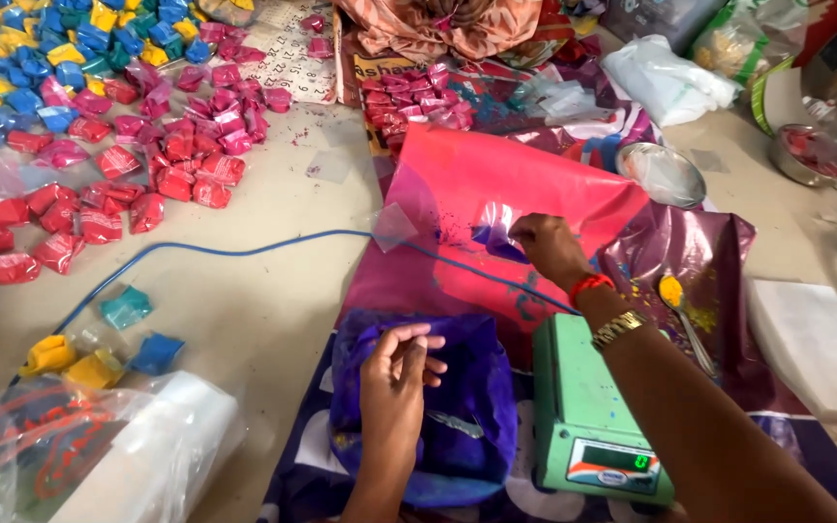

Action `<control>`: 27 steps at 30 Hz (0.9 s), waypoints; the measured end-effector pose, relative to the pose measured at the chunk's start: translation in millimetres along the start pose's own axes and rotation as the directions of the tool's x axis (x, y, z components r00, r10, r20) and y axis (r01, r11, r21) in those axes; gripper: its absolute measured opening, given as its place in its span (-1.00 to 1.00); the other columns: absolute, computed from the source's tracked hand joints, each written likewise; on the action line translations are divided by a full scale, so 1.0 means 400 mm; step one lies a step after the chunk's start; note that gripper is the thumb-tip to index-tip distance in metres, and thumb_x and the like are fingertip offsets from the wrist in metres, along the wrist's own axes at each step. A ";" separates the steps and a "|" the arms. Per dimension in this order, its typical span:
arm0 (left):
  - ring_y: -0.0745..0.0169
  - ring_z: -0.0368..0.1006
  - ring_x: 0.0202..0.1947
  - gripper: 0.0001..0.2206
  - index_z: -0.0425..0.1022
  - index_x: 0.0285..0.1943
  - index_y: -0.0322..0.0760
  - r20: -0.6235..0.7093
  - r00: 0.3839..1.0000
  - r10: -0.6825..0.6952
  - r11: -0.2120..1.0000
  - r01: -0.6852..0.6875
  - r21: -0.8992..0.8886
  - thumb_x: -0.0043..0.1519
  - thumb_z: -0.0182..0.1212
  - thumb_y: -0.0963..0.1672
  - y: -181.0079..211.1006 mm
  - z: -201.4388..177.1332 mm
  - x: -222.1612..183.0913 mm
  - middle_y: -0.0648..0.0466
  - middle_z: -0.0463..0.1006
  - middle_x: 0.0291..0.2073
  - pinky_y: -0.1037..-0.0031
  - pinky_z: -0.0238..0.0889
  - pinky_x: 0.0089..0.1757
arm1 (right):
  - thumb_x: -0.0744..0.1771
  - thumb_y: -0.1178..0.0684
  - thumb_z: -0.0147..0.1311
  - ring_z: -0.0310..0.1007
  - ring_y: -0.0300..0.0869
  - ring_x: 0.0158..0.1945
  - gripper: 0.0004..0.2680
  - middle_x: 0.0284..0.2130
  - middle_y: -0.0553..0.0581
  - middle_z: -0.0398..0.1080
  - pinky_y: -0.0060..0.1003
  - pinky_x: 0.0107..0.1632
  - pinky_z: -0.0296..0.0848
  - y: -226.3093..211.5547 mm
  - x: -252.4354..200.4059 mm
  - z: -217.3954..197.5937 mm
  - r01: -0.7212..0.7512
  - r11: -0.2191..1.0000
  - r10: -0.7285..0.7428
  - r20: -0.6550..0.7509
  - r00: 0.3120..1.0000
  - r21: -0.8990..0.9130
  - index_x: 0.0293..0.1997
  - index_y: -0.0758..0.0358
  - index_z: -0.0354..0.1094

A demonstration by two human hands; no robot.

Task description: The person sits on the floor and spoons blue powder from a cloth bag onto a small green weighing scale, adjusting the amount while watching the display. They then tie the filled plastic pouch, place it aside, and refill the next pouch.

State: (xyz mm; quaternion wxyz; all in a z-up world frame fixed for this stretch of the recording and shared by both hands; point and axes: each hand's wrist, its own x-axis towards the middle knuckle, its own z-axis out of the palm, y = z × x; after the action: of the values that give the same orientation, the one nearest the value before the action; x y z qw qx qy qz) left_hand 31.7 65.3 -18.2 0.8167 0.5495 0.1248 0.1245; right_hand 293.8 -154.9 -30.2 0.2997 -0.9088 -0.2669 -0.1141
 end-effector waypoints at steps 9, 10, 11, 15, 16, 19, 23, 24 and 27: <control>0.38 0.51 -0.44 -0.82 0.53 0.02 -0.40 -0.038 0.996 -0.080 0.996 0.082 0.043 0.32 0.09 -0.19 -0.005 -0.022 0.022 -0.03 0.68 -0.24 0.55 0.35 -0.39 | 0.28 0.27 0.09 0.62 0.06 -0.19 -0.84 -0.25 0.28 0.57 -0.12 -0.07 0.57 0.091 0.063 0.147 -0.142 0.990 0.142 -0.009 0.990 -0.005 -0.16 0.23 0.58; 0.38 0.51 -0.44 -0.82 0.53 0.02 -0.40 -0.038 0.996 -0.076 0.996 0.078 0.038 0.32 0.09 -0.19 -0.010 -0.027 0.023 -0.03 0.68 -0.24 0.55 0.35 -0.39 | 0.27 0.25 0.10 0.61 0.07 -0.19 -0.84 -0.25 0.29 0.56 -0.12 -0.08 0.57 0.071 0.061 0.140 -0.189 0.982 0.188 -0.039 0.981 -0.027 -0.16 0.22 0.58; 0.38 0.51 -0.44 -0.82 0.53 0.02 -0.40 -0.038 0.996 -0.080 0.996 0.081 0.035 0.32 0.09 -0.19 -0.009 -0.028 0.026 -0.03 0.68 -0.24 0.55 0.35 -0.39 | 0.27 0.25 0.10 0.61 0.07 -0.19 -0.84 -0.25 0.29 0.56 -0.12 -0.08 0.57 0.044 0.055 0.128 -0.191 0.981 0.190 -0.037 0.981 -0.030 -0.16 0.22 0.58; 0.37 0.51 -0.45 -0.81 0.52 0.02 -0.42 -0.099 0.993 -0.060 0.998 0.060 0.005 0.32 0.08 -0.19 0.010 -0.033 0.031 -0.03 0.67 -0.23 0.54 0.35 -0.40 | 0.22 0.21 0.15 0.63 0.09 -0.21 -0.82 -0.23 0.28 0.58 -0.03 -0.16 0.52 -0.103 0.009 0.072 -0.023 0.985 -0.020 -0.250 0.968 -0.169 -0.16 0.22 0.57; 0.37 0.51 -0.45 -0.81 0.51 0.03 -0.43 -0.133 0.989 -0.057 0.998 0.058 0.006 0.32 0.07 -0.19 0.018 -0.036 0.029 -0.03 0.67 -0.22 0.54 0.35 -0.40 | 0.23 0.20 0.13 0.66 0.06 -0.23 -0.82 -0.24 0.25 0.59 -0.05 -0.19 0.53 -0.150 -0.011 0.057 0.042 0.993 -0.068 -0.246 0.967 -0.109 -0.14 0.23 0.55; 0.35 0.50 -0.49 -0.77 0.43 0.11 -0.38 -0.185 0.982 -0.036 0.999 0.036 -0.002 0.31 0.07 -0.17 0.042 -0.031 0.030 -0.01 0.65 -0.23 0.52 0.32 -0.46 | 0.29 0.15 0.09 0.70 -0.02 -0.33 -0.86 -0.38 0.18 0.60 -0.18 -0.26 0.61 -0.307 -0.124 0.017 -0.148 0.969 0.120 0.152 0.981 0.196 -0.11 0.24 0.51; 0.36 0.49 -0.53 -0.71 0.35 0.19 -0.32 -0.188 0.982 0.001 1.000 0.003 0.021 0.32 0.07 -0.14 0.051 -0.024 0.020 -0.01 0.65 -0.27 0.53 0.30 -0.49 | 0.25 0.13 0.13 0.61 0.09 -0.28 -0.82 -0.32 0.22 0.57 -0.05 -0.19 0.56 -0.347 -0.329 0.063 0.136 0.987 -0.159 0.358 0.920 0.088 -0.10 0.22 0.53; 0.38 0.49 -0.52 -0.72 0.35 0.20 -0.31 -0.167 0.986 0.023 0.999 -0.015 0.048 0.33 0.07 -0.13 0.043 -0.021 0.018 0.00 0.65 -0.28 0.55 0.30 -0.48 | 0.24 0.10 0.16 0.59 0.08 -0.22 -0.81 -0.29 0.20 0.56 -0.02 -0.14 0.52 -0.367 -0.372 0.060 0.128 0.991 -0.132 0.414 0.901 0.038 -0.11 0.22 0.51; 0.41 0.48 -0.50 -0.74 0.38 0.19 -0.32 -0.120 0.990 0.070 0.993 -0.057 0.106 0.36 0.06 -0.13 0.012 -0.033 0.004 0.00 0.65 -0.28 0.58 0.30 -0.47 | 0.23 0.06 0.22 0.54 0.11 -0.11 -0.78 -0.23 0.20 0.52 0.05 -0.07 0.43 -0.441 -0.456 0.040 0.124 0.989 -0.076 0.441 0.894 -0.081 -0.09 0.23 0.47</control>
State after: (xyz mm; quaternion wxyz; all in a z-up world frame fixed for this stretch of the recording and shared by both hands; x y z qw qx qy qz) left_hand 28.4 79.0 -18.7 0.7738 0.5854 0.1638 0.1778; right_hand 45.3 -101.6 -24.5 0.1769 -0.9110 -0.3671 0.0633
